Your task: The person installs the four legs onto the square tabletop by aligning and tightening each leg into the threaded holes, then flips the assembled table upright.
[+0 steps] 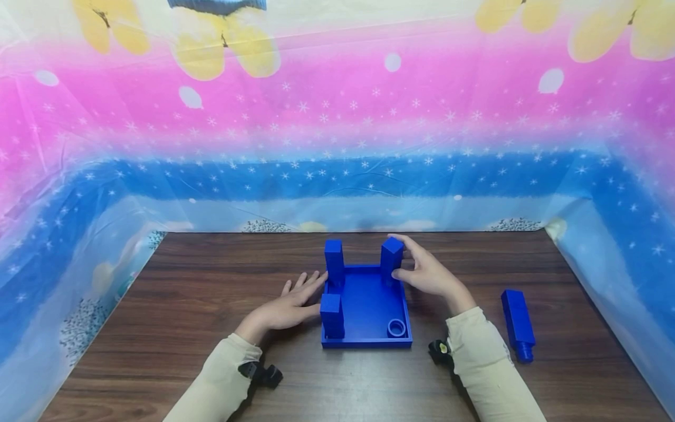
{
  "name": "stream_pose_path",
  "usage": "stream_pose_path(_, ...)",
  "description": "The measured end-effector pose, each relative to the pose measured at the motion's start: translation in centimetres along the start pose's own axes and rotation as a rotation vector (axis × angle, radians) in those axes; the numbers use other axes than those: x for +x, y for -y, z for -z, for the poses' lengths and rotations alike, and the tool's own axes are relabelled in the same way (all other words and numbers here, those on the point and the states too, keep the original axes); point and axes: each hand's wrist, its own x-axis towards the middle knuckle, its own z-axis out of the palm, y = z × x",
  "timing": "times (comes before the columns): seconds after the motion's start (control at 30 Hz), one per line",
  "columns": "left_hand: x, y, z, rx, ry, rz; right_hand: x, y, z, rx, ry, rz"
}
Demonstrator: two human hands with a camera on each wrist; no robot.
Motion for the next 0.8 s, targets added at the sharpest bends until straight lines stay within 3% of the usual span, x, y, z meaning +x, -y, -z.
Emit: stream_pose_path(0.8,-0.06,-0.14,0.01,-0.001,-0.002,0.000,0.32,-0.11,-0.25,-0.068,-0.041,0.046)
